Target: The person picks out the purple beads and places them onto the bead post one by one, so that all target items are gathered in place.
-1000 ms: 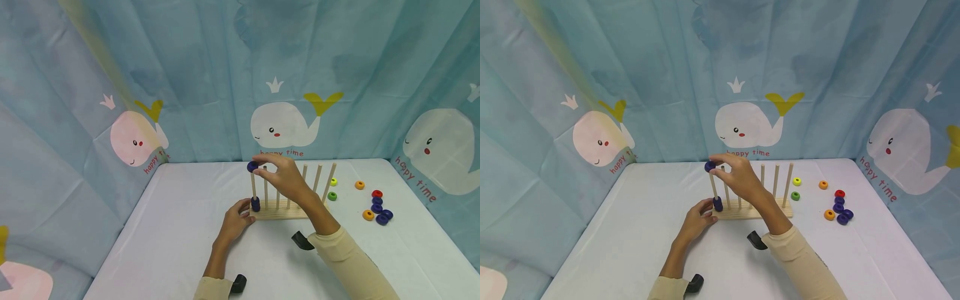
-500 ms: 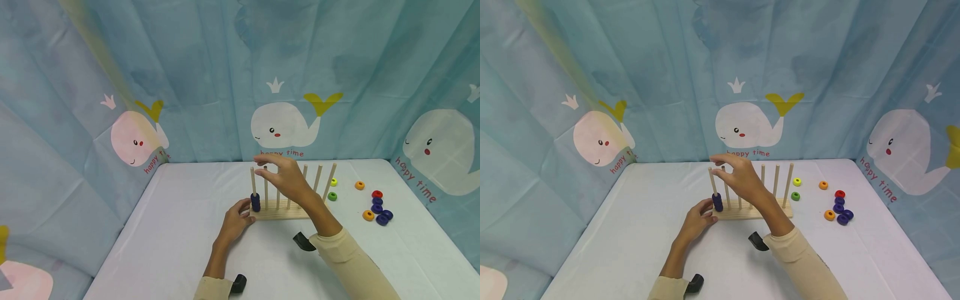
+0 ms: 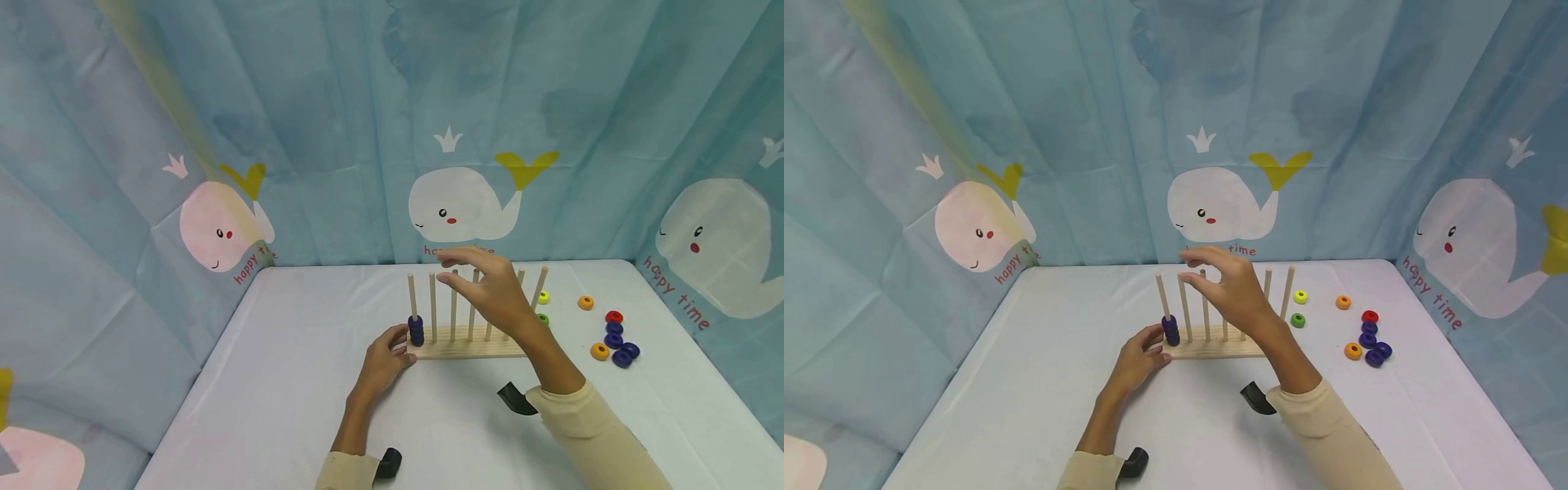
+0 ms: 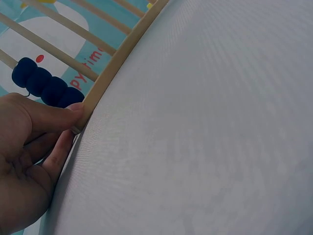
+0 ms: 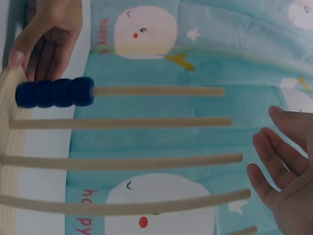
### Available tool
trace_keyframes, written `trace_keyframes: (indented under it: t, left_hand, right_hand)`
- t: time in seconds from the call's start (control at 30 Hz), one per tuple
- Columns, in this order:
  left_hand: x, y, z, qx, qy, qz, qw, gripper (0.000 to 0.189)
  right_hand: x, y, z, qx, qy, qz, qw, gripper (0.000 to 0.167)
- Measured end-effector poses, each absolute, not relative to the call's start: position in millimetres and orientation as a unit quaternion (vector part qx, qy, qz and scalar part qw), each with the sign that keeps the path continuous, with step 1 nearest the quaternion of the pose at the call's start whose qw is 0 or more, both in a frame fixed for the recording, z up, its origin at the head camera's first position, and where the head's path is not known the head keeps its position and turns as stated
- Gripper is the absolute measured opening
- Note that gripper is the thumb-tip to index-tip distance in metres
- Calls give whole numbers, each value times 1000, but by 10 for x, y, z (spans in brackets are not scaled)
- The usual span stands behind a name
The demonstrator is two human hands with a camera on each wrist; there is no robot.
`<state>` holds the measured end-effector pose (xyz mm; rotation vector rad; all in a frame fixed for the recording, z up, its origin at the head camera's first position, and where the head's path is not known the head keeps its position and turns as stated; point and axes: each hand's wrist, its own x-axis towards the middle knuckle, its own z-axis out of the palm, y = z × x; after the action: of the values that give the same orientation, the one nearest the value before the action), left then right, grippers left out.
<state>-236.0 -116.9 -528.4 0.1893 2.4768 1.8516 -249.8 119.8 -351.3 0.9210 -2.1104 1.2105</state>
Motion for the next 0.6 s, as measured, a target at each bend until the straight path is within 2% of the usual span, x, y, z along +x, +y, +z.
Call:
trace_keyframes:
  t: [0.6]
  left_hand:
    - [-2360, -1174, -5300, 65, 799, 597, 19, 62]
  right_hand:
    - [-2329, 1789, -3583, 293, -783, 438, 330, 40]
